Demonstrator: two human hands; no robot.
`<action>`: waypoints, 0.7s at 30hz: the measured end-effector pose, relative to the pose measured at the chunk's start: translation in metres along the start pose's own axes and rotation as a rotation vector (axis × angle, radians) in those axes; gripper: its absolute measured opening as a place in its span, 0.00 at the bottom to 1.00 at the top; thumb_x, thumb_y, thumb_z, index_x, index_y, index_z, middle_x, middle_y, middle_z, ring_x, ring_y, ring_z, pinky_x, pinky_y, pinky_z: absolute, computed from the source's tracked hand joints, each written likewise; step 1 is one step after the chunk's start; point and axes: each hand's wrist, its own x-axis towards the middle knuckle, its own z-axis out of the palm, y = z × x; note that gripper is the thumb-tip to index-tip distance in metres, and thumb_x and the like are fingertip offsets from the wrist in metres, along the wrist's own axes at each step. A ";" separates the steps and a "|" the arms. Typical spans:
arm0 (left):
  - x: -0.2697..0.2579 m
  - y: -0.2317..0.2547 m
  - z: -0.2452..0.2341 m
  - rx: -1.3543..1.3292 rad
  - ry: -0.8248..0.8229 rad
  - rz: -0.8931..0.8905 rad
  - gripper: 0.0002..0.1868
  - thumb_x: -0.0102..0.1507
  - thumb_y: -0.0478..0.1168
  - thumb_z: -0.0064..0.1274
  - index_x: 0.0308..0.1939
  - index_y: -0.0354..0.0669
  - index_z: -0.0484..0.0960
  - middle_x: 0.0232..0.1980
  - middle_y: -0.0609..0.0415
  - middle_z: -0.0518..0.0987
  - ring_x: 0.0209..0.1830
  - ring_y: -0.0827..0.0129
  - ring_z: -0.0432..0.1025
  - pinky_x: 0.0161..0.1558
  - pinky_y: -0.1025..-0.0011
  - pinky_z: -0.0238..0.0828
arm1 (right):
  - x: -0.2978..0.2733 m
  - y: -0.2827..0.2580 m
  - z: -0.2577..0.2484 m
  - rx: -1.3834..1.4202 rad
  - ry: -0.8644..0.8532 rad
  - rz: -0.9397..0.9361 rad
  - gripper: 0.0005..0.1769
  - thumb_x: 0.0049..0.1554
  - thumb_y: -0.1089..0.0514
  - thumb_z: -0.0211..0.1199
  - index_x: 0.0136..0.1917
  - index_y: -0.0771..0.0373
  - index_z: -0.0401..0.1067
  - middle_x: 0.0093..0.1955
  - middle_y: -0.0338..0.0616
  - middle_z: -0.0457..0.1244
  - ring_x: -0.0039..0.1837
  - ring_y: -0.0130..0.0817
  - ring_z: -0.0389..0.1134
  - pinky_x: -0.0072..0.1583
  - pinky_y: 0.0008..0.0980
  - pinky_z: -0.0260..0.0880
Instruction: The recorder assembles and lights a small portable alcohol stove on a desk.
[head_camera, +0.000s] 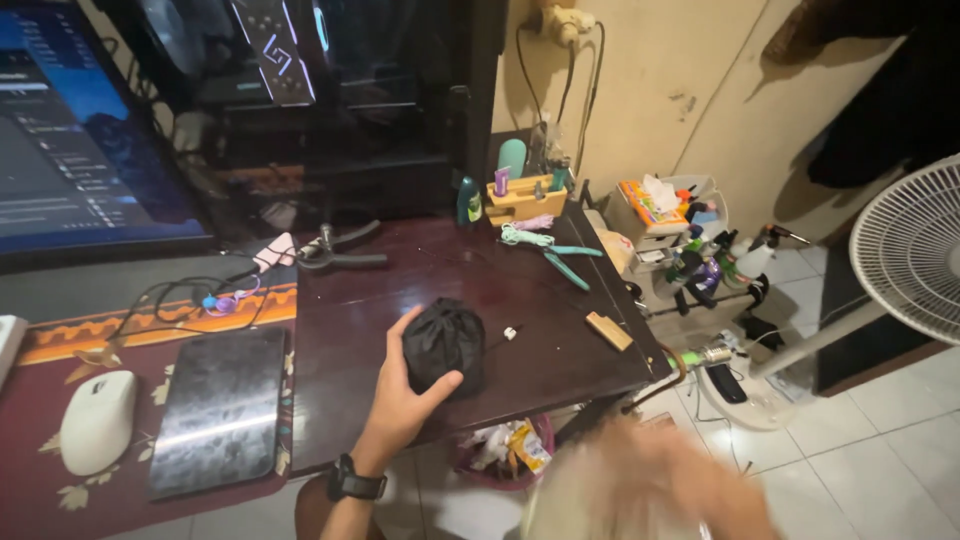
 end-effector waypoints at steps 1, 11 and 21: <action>0.000 0.002 -0.001 0.008 0.001 0.019 0.49 0.55 0.39 0.66 0.75 0.39 0.55 0.65 0.42 0.76 0.66 0.59 0.72 0.68 0.64 0.64 | 0.040 -0.008 -0.009 0.000 0.000 0.021 0.34 0.40 0.54 0.75 0.59 0.62 0.69 0.61 0.43 0.67 0.62 0.34 0.69 0.65 0.33 0.68; -0.005 0.001 -0.005 0.008 0.001 0.037 0.48 0.56 0.39 0.67 0.75 0.40 0.56 0.66 0.41 0.75 0.67 0.58 0.71 0.68 0.63 0.64 | 0.185 0.226 -0.001 -0.358 0.194 0.328 0.44 0.42 0.48 0.83 0.65 0.65 0.66 0.59 0.52 0.67 0.60 0.39 0.69 0.61 0.35 0.69; -0.003 0.004 -0.010 0.020 0.006 0.018 0.49 0.55 0.41 0.68 0.75 0.43 0.56 0.66 0.42 0.76 0.67 0.58 0.72 0.68 0.63 0.64 | 0.213 0.350 0.034 -0.403 0.320 0.428 0.48 0.40 0.47 0.84 0.64 0.68 0.63 0.59 0.59 0.66 0.62 0.50 0.69 0.62 0.44 0.69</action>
